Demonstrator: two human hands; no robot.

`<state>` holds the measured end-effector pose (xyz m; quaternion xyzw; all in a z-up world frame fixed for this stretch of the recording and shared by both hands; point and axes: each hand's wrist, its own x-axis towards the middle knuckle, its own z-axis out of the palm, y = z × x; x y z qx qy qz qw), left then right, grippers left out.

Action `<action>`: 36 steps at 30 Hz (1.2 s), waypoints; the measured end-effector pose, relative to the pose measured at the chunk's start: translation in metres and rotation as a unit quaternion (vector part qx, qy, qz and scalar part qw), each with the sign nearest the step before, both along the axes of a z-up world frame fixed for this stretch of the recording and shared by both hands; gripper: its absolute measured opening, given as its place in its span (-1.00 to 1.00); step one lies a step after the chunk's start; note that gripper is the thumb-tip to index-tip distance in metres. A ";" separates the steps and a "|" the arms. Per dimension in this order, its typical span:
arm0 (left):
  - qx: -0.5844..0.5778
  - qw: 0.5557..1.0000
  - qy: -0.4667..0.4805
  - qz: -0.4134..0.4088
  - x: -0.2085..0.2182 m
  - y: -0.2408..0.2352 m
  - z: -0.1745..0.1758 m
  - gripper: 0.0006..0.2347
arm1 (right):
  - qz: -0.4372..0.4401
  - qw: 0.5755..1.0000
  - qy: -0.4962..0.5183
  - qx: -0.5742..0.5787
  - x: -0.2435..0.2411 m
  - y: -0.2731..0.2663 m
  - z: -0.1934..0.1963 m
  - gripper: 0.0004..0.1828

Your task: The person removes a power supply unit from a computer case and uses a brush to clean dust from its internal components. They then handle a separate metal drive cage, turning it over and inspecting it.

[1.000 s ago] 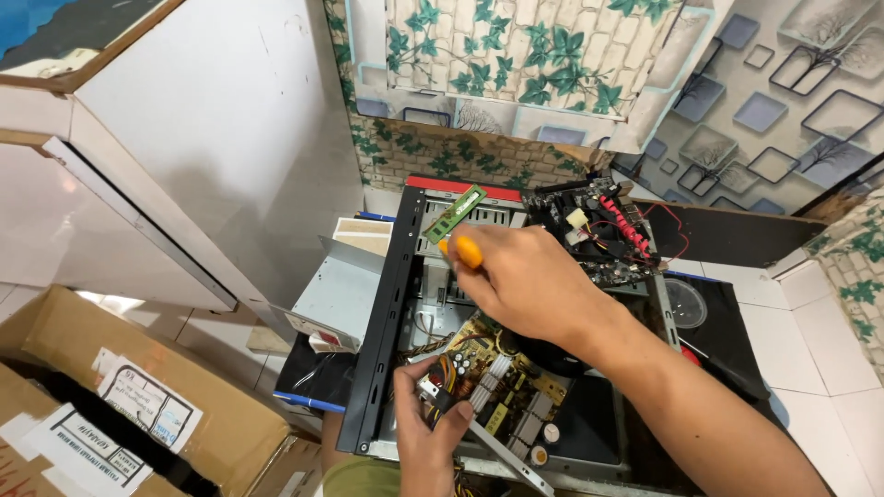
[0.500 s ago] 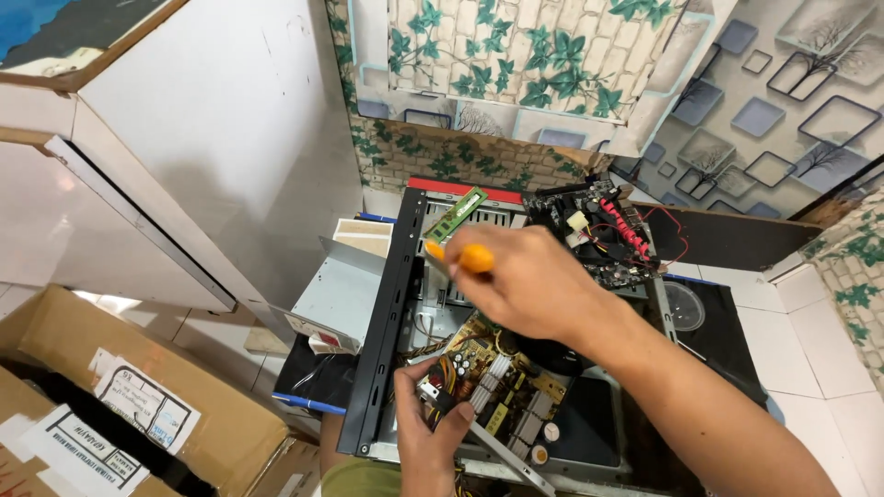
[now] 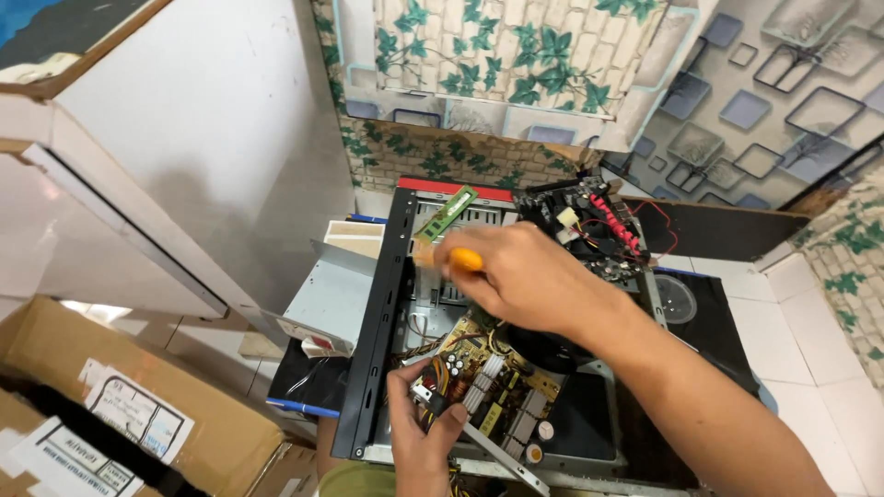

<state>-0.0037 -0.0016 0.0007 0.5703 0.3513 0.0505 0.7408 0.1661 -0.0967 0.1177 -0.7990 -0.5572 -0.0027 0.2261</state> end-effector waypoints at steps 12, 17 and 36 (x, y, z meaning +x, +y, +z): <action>-0.009 0.997 -0.051 0.052 0.006 -0.003 -0.039 -0.34 | -0.153 0.891 -0.039 0.425 -0.053 -0.125 -0.020 -0.86; 0.042 0.996 -0.073 0.038 0.006 -0.002 -0.056 -0.35 | -0.228 0.867 -0.092 0.434 -0.088 -0.199 -0.100 -0.81; 0.045 0.997 -0.064 0.010 0.005 0.002 -0.068 -0.37 | -0.415 0.745 0.065 0.518 -0.112 -0.215 -0.117 -0.91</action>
